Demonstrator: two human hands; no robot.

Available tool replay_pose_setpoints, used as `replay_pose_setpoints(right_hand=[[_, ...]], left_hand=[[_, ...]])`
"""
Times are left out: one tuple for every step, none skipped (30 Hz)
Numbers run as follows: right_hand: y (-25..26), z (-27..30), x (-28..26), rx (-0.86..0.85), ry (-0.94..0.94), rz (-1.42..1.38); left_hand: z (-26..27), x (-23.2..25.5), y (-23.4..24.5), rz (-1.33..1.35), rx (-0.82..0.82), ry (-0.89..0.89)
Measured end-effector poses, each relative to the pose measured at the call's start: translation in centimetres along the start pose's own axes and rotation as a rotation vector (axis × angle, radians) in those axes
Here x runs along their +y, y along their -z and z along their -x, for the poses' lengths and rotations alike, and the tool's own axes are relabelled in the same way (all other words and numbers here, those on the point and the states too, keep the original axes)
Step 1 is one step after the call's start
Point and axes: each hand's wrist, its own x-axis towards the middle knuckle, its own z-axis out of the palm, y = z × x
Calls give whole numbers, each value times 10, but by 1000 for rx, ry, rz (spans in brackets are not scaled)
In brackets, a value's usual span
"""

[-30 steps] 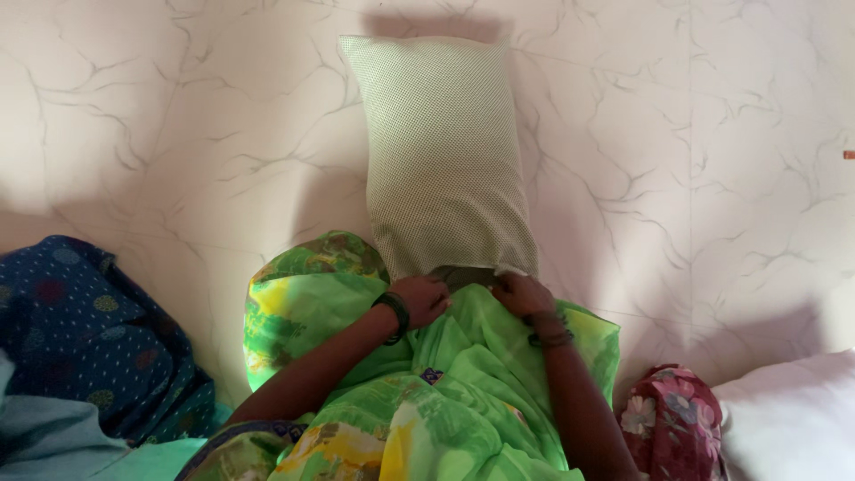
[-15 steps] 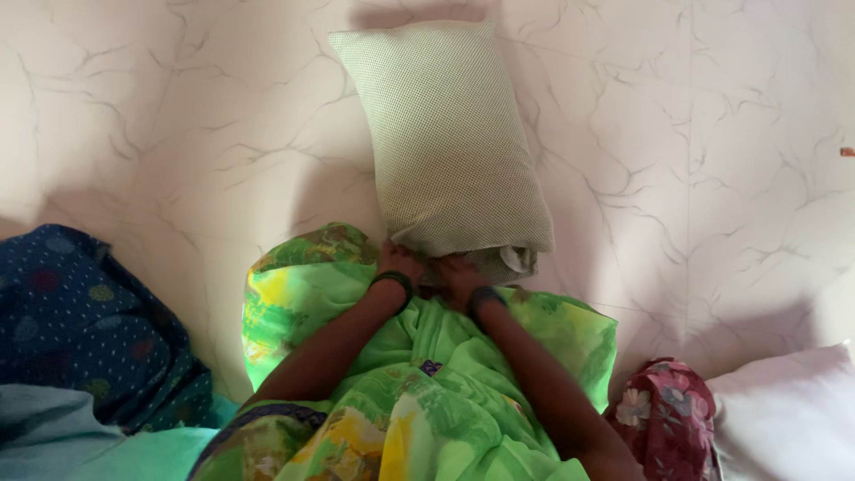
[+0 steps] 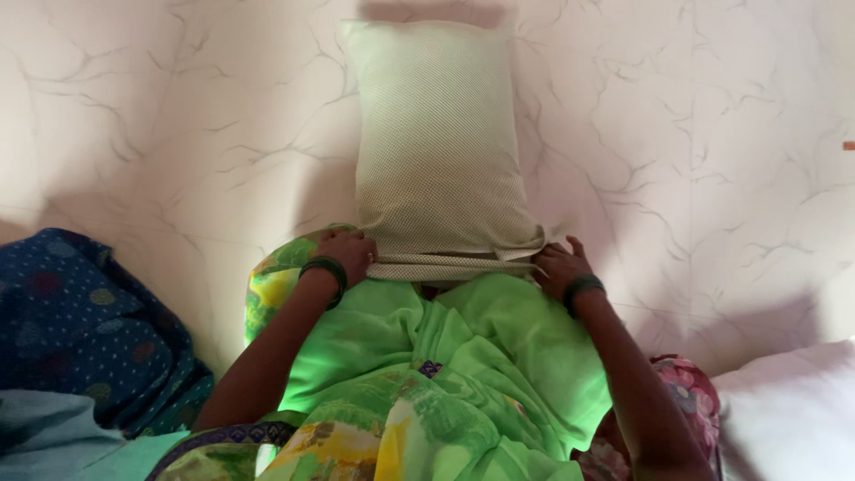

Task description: The person sits on the floor and puts a pink patterned pillowcase onto a white pillow, smoothing it out. They then repeat the process with a green patterned pillowcase on a second white pillow.

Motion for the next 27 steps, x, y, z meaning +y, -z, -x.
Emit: replay_pose_setpoints(right_hand=[[5, 4, 10, 31, -22, -176], [11, 9, 21, 59, -44, -355], [17, 12, 27, 88, -67, -533], [24, 9, 30, 147, -192, -502], [35, 6, 35, 205, -316, -470], [47, 3, 37, 266, -439, -438], [55, 0, 31, 327, -506, -425], [62, -9, 22, 392, -567, -415], [68, -18, 14, 458, -627, -404], [70, -41, -4, 564, -543, -317], [73, -59, -24, 669, -456, -230], [71, -70, -58, 706, -348, -292], [74, -84, -95, 693, -237, -239], [81, -97, -130, 476, -285, -277], [89, -111, -166, 259, -332, -313], [98, -117, -188, 36, -376, -344], [106, -119, -196, -6, -388, -287], [111, -125, -201, -45, -396, -231], [111, -128, -202, -84, -404, -176], [107, -133, -198, -79, -439, -131], [100, -137, -192, -74, -475, -86], [87, -142, -184, -71, -511, -43], [73, -148, -172, 11, -494, 0], [57, -154, -159, 90, -478, 43], [42, -157, -145, 168, -461, 86], [27, -157, -131, 193, -393, 31], [14, -155, -117, 218, -325, -24]], left_hand=[[-2, 2, -5, 30, 12, -23], [-4, 4, -12, 60, 21, -45], [-7, 6, -21, 146, -10, -77], [-14, 9, -29, 227, -36, -111], [-20, 12, -39, 309, -61, -144], [-26, 20, -51, 396, -2, -255], [-32, 35, -64, 482, 58, -365], [-39, 55, -76, 510, 161, -550], [-43, 78, -88, 533, 265, -736], [-36, 102, -102, 845, 98, -684], [-35, 131, -111, 888, 50, -844], [-25, 160, -119, 1225, -75, -1001], [-12, 180, -123, 1107, -154, -987], [-1, 193, -122, 990, -234, -977], [-1, 194, -115, 854, -157, -1008], [-1, 197, -108, 724, -78, -1035], [1, 199, -102, 592, 1, -1057], [2, 190, -94, 621, -39, -949], [4, 167, -84, 649, -79, -841], [6, 144, -74, 669, -112, -732], [7, 129, -65, 693, 8, -731], [9, 116, -59, 717, 126, -730], [12, 103, -54, 694, 142, -658], [15, 89, -48, 673, 154, -587], [16, 76, -43, 652, 167, -516], [17, 66, -38, 625, 185, -499], [17, 56, -34, 597, 203, -482]])
